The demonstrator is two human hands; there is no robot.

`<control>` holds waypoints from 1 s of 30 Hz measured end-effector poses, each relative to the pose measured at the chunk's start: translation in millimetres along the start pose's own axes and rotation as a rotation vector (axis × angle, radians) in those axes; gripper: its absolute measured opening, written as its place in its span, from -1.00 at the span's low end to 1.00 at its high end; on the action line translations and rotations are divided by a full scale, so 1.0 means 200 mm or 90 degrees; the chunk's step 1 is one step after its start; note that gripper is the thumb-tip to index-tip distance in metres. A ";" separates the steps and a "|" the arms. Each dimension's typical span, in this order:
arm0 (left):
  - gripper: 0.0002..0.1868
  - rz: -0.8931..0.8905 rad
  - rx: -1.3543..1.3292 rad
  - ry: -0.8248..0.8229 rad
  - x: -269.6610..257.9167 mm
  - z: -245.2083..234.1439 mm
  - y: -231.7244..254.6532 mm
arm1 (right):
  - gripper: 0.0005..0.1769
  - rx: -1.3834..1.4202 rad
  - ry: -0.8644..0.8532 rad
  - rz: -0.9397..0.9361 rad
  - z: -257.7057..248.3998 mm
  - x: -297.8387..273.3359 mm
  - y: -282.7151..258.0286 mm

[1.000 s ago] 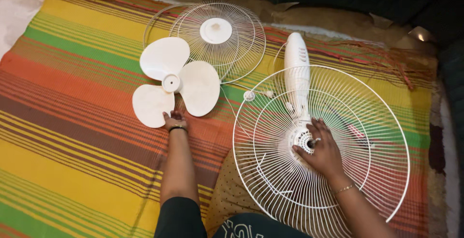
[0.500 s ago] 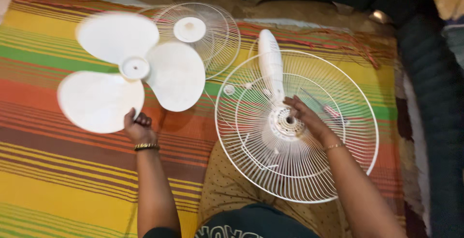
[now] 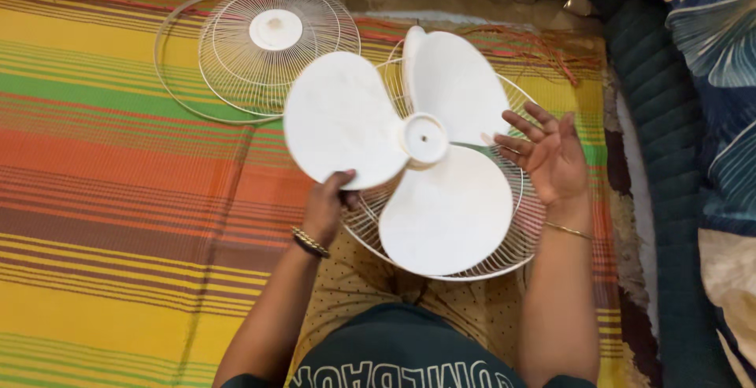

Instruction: The person assembles a white table fan on a colorful mat. They attach the fan blades to the motor hub, secure them with a nut, and then attach both the front and rear wire cages to complete the assembly.

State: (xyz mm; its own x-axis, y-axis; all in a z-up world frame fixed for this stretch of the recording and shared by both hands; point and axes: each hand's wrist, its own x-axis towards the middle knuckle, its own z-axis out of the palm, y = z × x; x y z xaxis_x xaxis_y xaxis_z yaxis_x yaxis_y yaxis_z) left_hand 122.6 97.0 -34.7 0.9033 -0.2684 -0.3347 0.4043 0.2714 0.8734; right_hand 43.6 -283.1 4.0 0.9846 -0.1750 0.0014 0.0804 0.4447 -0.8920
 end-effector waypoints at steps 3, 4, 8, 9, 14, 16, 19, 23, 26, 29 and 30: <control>-0.72 0.003 0.019 -0.072 -0.02 0.05 -0.09 | -0.28 -0.183 0.072 0.008 0.00 -0.08 -0.03; -0.71 -0.006 0.010 -0.087 -0.02 0.07 -0.11 | -0.31 -0.325 0.119 0.005 0.01 -0.11 -0.02; -0.74 -0.070 -0.045 -0.090 0.00 0.11 -0.10 | -0.43 -0.513 0.257 0.111 0.07 -0.21 0.06; -0.74 -0.063 -0.042 -0.106 0.00 0.13 -0.10 | -0.45 -0.464 0.281 0.171 0.07 -0.23 0.08; -0.69 -0.089 0.024 -0.150 0.04 0.22 -0.05 | -0.58 -0.311 0.231 0.021 -0.09 -0.25 0.14; -0.70 -0.083 -0.003 -0.168 0.05 0.25 -0.05 | -0.63 -0.292 0.226 0.006 -0.16 -0.25 0.14; -0.70 -0.098 -0.018 -0.165 0.07 0.28 -0.08 | -0.67 -0.297 0.225 -0.012 -0.24 -0.25 0.14; -0.68 -0.108 -0.002 -0.129 0.13 0.30 -0.14 | -0.70 -0.340 0.231 -0.004 -0.28 -0.23 0.16; -0.66 -0.122 -0.049 -0.121 0.17 0.28 -0.17 | -0.71 -0.354 0.229 0.017 -0.27 -0.20 0.20; -0.69 -0.151 0.003 -0.114 0.18 0.24 -0.20 | -0.71 -0.352 0.237 0.026 -0.25 -0.17 0.22; -0.68 -0.156 0.014 -0.112 0.19 0.22 -0.20 | -0.71 -0.350 0.242 0.028 -0.25 -0.17 0.22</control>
State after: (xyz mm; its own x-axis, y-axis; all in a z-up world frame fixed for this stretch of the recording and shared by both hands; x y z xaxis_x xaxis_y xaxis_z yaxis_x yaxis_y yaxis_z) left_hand 134.2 34.4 -66.6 0.7396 -0.4800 -0.4718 0.6023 0.1593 0.7822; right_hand 5.9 -300.8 -57.6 0.8534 -0.5094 -0.1103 -0.1495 -0.0365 -0.9881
